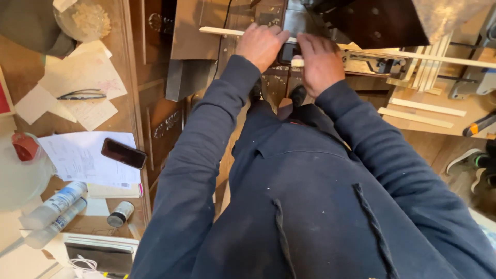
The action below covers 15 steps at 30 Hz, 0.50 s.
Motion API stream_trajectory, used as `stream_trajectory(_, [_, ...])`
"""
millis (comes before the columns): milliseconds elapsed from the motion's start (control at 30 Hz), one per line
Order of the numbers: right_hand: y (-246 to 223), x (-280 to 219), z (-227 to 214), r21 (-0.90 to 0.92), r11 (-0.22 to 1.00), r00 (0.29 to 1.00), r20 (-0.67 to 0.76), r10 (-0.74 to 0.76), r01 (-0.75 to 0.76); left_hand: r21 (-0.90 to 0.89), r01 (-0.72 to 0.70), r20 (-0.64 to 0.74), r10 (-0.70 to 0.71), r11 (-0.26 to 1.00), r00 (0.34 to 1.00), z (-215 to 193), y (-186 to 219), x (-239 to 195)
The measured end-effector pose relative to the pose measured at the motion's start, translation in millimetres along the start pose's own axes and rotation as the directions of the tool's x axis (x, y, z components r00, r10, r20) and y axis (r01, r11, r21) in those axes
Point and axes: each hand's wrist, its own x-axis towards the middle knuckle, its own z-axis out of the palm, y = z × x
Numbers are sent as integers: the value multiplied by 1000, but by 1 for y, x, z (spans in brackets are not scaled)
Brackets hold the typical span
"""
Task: Cutting thin wood strips using a manual foot-operated miter chopper machine.
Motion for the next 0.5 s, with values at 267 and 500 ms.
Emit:
stream_trajectory(267, [13, 5, 11, 32, 996, 984, 162, 78, -84, -938, 45, -283, -835, 344, 472, -7, -25, -70])
stream_trajectory(500, [7, 16, 9, 97, 985, 972, 204, 120, -142, -669, -649, 138, -919, -361, 369, 84, -82, -105])
